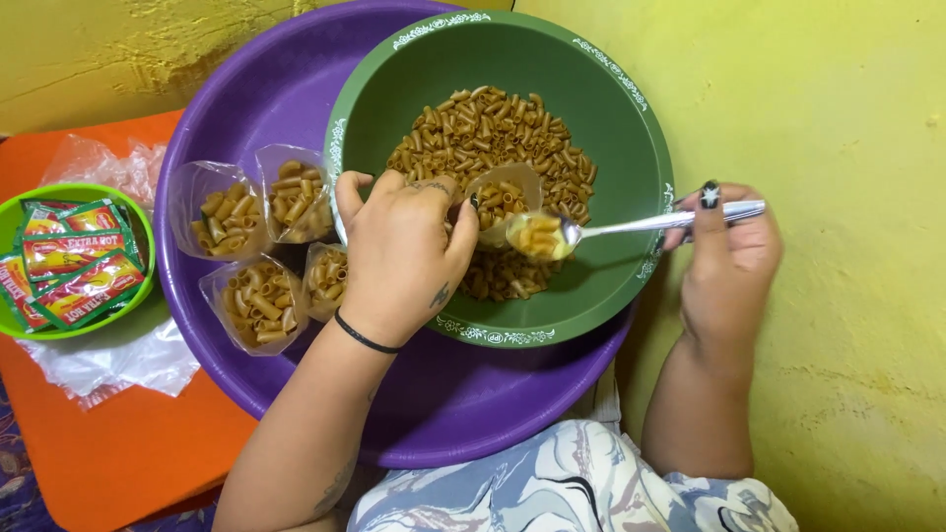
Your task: Manually packaging snacks by scooping them from a bowl into small plastic bags and adding seasoning packets.
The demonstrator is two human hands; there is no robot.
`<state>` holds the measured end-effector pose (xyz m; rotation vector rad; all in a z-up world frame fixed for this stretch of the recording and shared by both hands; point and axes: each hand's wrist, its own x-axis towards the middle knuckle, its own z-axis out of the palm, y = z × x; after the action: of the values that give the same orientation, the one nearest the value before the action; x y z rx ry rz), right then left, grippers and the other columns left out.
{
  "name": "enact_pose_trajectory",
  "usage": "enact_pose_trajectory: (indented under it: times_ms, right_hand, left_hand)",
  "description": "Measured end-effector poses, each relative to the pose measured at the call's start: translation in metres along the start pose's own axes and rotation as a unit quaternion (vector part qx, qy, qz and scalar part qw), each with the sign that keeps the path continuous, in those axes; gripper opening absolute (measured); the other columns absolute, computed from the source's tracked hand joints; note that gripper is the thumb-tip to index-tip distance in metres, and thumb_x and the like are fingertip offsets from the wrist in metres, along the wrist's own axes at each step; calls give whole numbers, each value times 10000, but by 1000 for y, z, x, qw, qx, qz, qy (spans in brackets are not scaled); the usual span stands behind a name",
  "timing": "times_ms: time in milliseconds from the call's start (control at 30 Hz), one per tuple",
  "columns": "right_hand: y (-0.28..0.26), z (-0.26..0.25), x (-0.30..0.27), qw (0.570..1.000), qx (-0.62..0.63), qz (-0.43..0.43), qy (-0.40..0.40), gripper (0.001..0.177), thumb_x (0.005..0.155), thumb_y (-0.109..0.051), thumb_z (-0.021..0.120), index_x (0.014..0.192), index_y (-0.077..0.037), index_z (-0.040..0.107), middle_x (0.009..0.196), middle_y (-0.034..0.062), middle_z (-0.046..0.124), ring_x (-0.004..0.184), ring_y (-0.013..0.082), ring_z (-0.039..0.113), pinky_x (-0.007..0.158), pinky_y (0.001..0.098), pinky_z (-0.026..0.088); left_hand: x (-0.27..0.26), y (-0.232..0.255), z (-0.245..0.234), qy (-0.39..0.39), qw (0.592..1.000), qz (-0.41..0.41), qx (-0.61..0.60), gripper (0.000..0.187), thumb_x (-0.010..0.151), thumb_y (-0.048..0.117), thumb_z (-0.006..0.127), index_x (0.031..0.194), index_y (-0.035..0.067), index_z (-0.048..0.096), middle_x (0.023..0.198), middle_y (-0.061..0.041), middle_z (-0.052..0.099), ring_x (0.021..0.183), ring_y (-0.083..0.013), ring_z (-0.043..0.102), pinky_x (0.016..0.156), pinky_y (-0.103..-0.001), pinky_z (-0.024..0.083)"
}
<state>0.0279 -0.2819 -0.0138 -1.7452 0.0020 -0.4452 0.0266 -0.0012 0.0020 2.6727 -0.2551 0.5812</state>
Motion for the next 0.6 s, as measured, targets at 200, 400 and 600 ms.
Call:
enact_pose_trajectory:
  times_ms: [200, 400, 600]
  right_hand:
    - [-39, 31, 4, 983, -50, -177, -11, 39, 1174, 17, 507, 1142, 34, 523, 1075, 198, 633, 760, 216, 639, 683, 289, 572]
    - [-51, 39, -8, 922, -180, -343, 28, 210, 1166, -190, 527, 1076, -37, 638, 961, 130, 683, 824, 218, 678, 1054, 411, 381]
    - [-37, 35, -19, 904, -253, -340, -57, 214, 1096, -281, 558, 1060, -135, 710, 927, -42, 739, 915, 202, 582, 972, 411, 286]
  left_hand:
    - [-1, 1, 3, 12, 1000, 2, -11, 370, 953, 262, 585, 616, 127, 513, 530, -22, 542, 675, -288, 529, 890, -467, 311]
    - [-1, -2, 6, -3, 1000, -9, -2, 357, 971, 281, 571, 648, 127, 561, 584, -32, 600, 732, -308, 560, 911, -486, 317]
    - [0, -2, 4, -5, 1000, -8, -7, 321, 969, 257, 576, 674, 132, 561, 608, -25, 614, 741, -308, 566, 930, -480, 308]
